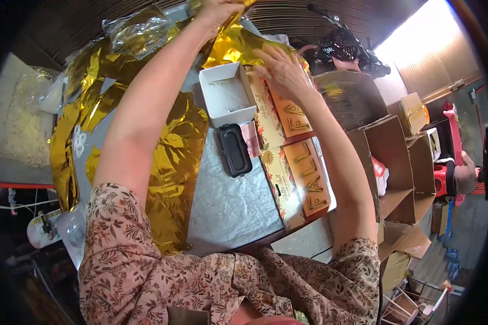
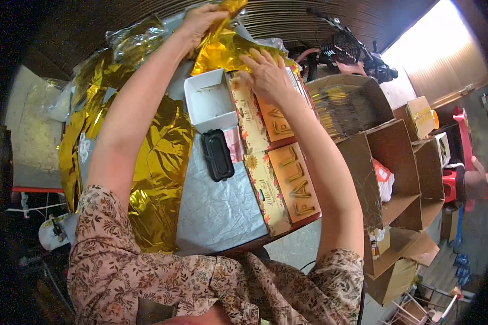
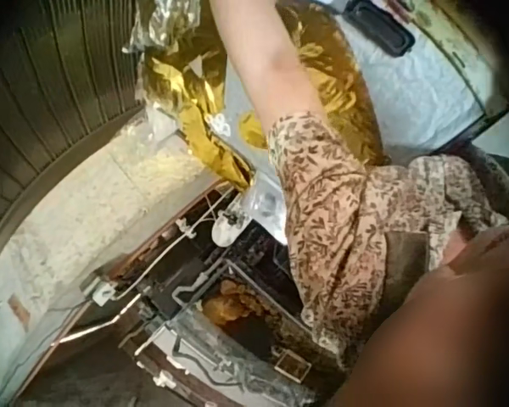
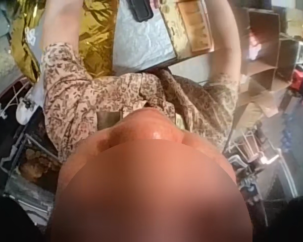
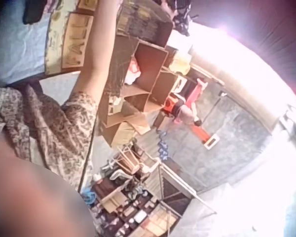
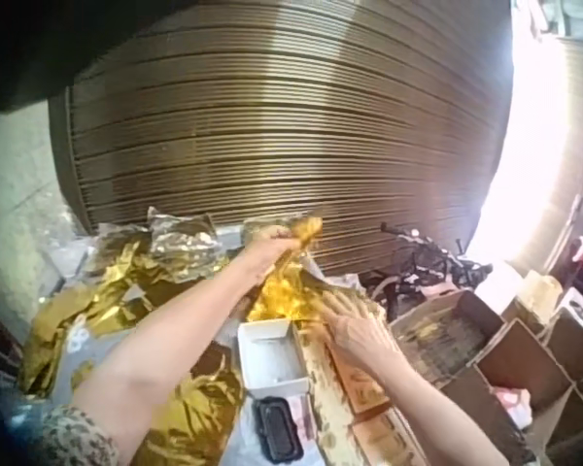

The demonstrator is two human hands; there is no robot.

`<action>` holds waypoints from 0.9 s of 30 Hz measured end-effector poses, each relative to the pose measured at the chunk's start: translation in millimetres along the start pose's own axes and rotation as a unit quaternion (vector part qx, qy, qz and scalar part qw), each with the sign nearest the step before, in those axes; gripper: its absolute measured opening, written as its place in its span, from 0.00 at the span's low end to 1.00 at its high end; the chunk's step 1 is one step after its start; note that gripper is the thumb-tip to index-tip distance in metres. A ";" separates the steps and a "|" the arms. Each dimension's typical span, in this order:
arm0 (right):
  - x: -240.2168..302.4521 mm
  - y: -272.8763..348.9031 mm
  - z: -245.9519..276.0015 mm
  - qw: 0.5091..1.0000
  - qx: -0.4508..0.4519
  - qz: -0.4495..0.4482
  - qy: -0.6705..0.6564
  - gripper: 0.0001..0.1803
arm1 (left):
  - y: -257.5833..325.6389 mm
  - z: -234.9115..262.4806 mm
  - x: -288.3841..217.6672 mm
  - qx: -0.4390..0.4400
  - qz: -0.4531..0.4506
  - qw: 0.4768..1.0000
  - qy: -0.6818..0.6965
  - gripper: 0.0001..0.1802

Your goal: Folding and organizing gold-colored foil packaging sheets on a workbench.

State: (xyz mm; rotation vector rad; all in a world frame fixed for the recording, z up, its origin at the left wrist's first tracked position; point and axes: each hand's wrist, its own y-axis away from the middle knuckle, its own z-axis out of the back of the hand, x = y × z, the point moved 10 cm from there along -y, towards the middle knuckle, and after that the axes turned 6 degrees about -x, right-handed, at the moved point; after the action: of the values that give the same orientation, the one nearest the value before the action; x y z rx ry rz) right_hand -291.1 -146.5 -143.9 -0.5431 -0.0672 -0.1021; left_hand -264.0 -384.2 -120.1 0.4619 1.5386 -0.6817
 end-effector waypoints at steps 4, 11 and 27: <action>-6.2 -5.4 -35.9 0.993 0.106 -0.055 0.024 0.27 | 7.7 87.3 -65.3 -0.153 -0.094 0.983 0.024 0.21; 3.9 -9.2 -33.1 0.985 0.140 -0.086 0.042 0.28 | 37.6 199.7 -105.9 -0.242 -0.150 0.913 -0.293 0.16; -10.2 -3.3 -46.2 0.988 0.105 -0.094 0.061 0.25 | 71.8 165.6 -15.3 -0.257 0.061 0.955 0.132 0.24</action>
State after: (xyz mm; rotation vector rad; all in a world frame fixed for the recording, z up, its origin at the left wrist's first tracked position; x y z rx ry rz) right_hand -299.9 -172.5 -182.6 -0.3189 -0.0091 -0.3094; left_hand -91.6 -439.6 -114.4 0.2529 1.8455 -0.1070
